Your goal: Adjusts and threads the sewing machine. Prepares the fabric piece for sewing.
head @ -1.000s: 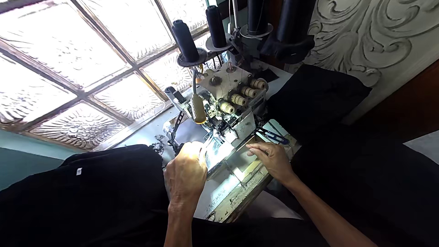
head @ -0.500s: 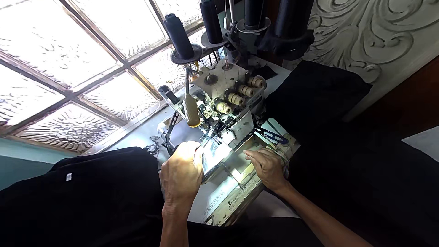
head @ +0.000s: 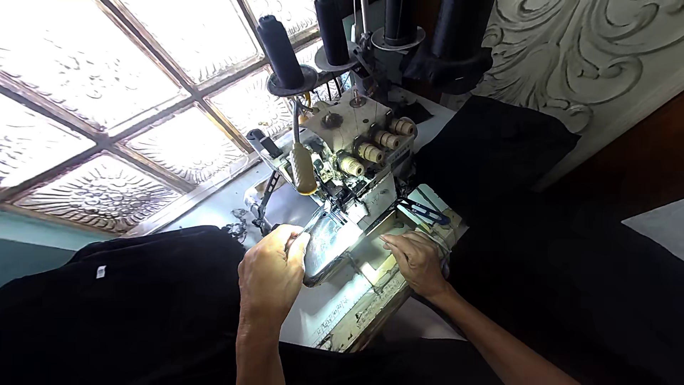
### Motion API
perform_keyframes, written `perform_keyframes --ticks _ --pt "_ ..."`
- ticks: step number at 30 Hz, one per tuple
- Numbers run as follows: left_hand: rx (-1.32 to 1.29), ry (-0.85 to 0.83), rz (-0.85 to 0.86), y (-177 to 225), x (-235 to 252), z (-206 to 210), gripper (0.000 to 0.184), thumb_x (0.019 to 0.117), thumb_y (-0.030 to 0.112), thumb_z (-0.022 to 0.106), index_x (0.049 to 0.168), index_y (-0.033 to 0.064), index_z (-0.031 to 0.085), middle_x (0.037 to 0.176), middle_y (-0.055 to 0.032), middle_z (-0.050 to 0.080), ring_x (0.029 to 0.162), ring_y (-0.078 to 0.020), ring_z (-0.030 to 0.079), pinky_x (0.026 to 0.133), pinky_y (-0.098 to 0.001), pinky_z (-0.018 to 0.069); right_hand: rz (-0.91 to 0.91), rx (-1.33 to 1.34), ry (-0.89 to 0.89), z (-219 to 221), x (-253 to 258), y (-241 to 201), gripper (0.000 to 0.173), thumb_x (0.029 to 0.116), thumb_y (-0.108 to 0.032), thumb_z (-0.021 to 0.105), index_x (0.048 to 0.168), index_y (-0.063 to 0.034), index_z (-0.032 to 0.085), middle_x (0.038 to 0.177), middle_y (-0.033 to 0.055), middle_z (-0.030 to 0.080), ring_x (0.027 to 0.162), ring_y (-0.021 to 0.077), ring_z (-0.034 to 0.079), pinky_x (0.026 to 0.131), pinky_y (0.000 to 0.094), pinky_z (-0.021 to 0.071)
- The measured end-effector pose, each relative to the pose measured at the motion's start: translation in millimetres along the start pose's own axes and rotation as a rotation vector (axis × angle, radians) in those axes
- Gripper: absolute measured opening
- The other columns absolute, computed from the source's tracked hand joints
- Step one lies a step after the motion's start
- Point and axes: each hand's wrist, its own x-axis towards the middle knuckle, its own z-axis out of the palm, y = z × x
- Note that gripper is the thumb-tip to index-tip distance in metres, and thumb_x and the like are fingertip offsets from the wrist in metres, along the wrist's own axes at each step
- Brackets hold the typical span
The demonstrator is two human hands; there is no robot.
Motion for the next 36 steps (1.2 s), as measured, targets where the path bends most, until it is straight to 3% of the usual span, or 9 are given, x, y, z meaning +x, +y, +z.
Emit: perform_keyframes --ticks 6,12,15,22,26,29,32,36 --pt "-0.054 -0.029 -0.083 -1.0 3.3 0.2 0.023 0.1006 0.021 0.058 0.101 0.0037 0.073 0.082 -0.0099 0.068 0.075 -0.0211 0.063 0.072 -0.0494 0.0495 -0.006 -0.012 0.0 -0.1 0.3 -0.1 0.022 0.0977 -0.017 0.061 0.102 -0.0098 0.082 0.087 0.0025 0.079 0.082 0.0177 0.075 0.086 0.0343 0.0572" --pt "-0.005 0.027 -0.022 3.5 3.6 5.0 0.016 0.0999 0.012 0.06 0.097 0.0041 0.074 0.08 -0.0122 0.068 0.074 -0.0273 0.065 0.07 -0.0533 0.048 -0.002 -0.011 -0.008 -0.8 0.4 -0.6 0.022 0.0972 -0.016 0.061 0.102 -0.0097 0.082 0.087 0.0028 0.079 0.081 0.0178 0.075 0.085 0.0346 0.0573" --pt "-0.036 -0.047 -0.086 6.9 5.7 0.2 0.016 0.0996 0.008 0.059 0.1 -0.0002 0.073 0.083 -0.0148 0.068 0.077 -0.0274 0.063 0.075 -0.0546 0.0479 -0.002 -0.005 -0.013 -1.6 0.8 -1.6 0.022 0.0965 -0.014 0.061 0.101 -0.0088 0.082 0.087 0.0037 0.079 0.081 0.0186 0.075 0.085 0.0359 0.0575" --pt "-0.023 -0.066 -0.049 1.6 5.6 0.4 0.02 0.099 0.017 0.06 0.103 0.002 0.074 0.086 -0.0154 0.069 0.078 -0.0278 0.065 0.074 -0.0566 0.0489 -0.002 -0.012 -0.012 -1.0 0.4 -1.4 0.022 0.0968 -0.015 0.061 0.102 -0.0092 0.082 0.087 0.0029 0.079 0.081 0.0184 0.075 0.085 0.0356 0.0575" --pt "-0.009 -0.03 0.001 5.0 3.9 3.9 0.017 0.0981 0.01 0.06 0.095 -0.0019 0.072 0.082 -0.0174 0.068 0.077 -0.0306 0.063 0.072 -0.0556 0.0477 -0.006 -0.026 -0.004 -0.5 0.3 -1.4 0.022 0.0969 -0.016 0.061 0.101 -0.0097 0.082 0.087 0.0032 0.079 0.08 0.0181 0.075 0.085 0.035 0.0571" --pt "0.037 -0.037 0.06 8.1 0.8 4.2 0.014 0.091 -0.001 0.06 0.086 -0.0103 0.07 0.079 -0.0275 0.067 0.08 -0.0423 0.065 0.077 -0.0571 0.0486 -0.004 -0.032 -0.005 0.0 0.2 -1.4 0.022 0.0965 -0.016 0.061 0.101 -0.0096 0.082 0.088 0.0034 0.079 0.081 0.0184 0.075 0.084 0.0351 0.0571" --pt "0.013 0.015 0.057 5.0 6.2 10.0 0.015 0.0996 0.011 0.06 0.092 0.0035 0.072 0.078 -0.0131 0.067 0.075 -0.0297 0.066 0.068 -0.0533 0.0487 -0.005 -0.027 -0.007 0.0 -0.1 -0.5 0.022 0.097 -0.016 0.061 0.101 -0.0099 0.082 0.087 0.0031 0.079 0.08 0.0181 0.075 0.084 0.0353 0.0572" --pt "0.005 0.029 0.037 5.9 7.0 11.1 0.016 0.1004 0.013 0.061 0.092 0.0049 0.071 0.077 -0.0111 0.066 0.073 -0.0282 0.064 0.066 -0.0536 0.0475 -0.009 -0.025 -0.015 -0.4 -0.3 -0.1 0.022 0.0976 -0.016 0.061 0.102 -0.0103 0.082 0.087 0.0028 0.079 0.081 0.0179 0.074 0.085 0.0353 0.057"
